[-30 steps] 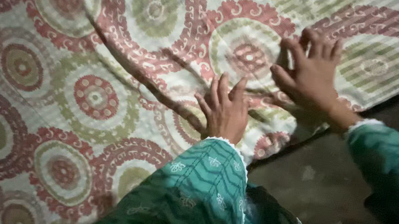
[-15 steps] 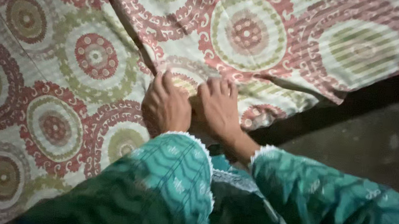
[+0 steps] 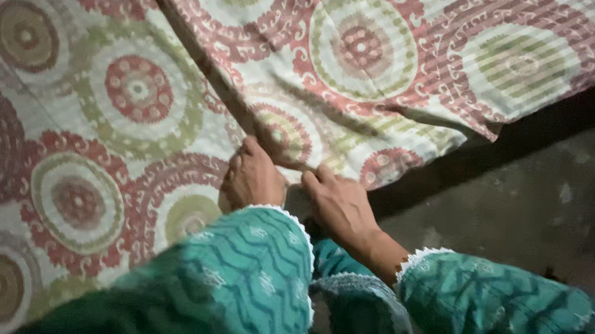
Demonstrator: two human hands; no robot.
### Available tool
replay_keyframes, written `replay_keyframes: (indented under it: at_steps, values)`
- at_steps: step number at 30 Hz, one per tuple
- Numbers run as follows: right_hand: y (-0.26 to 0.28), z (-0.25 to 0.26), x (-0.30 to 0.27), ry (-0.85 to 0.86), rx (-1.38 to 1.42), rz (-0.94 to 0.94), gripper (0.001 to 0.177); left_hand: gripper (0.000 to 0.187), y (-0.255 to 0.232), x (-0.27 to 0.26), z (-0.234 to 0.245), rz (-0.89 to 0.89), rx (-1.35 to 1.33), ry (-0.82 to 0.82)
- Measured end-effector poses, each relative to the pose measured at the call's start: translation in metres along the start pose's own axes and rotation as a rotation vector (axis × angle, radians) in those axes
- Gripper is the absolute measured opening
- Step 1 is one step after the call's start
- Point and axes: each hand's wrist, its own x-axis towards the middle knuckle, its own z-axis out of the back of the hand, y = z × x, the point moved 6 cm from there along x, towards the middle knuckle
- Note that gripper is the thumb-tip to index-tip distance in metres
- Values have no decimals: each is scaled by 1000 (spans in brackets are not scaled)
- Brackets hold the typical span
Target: The person smooths a patterned bedsheet on a bed, then places a pillow with a blue patterned cover onto the bed and adjusts it.
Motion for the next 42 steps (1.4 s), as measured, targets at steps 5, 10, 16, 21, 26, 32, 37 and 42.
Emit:
replay_keyframes:
  at_steps: [5, 10, 16, 21, 26, 32, 37, 42]
  values:
    - [25, 16, -2, -37, 41, -72, 36, 34, 18, 11, 10, -12, -75, 153]
    - [57, 21, -8, -106, 34, -70, 20, 46, 28, 7, 45, -169, -126, 112]
    - [62, 7, -3, -141, 25, -144, 19, 31, 50, 13, 34, -147, -235, 303]
    - [47, -9, 4, -26, -17, -168, 26, 43, 73, 15, 38, -229, -76, 77]
    - [23, -5, 35, -124, -180, -122, 24, 58, 110, 58, 36, 121, -196, 118]
    - [34, -13, 80, -298, -239, -199, 50, 68, 125, 112, 16, 15, -38, -173]
    - [101, -58, 98, -313, -216, -130, 36, 23, 146, 112, 1, -151, 0, -20]
    - [143, -103, 114, -346, -280, 43, 55, 37, 162, 107, 28, -270, -148, 52]
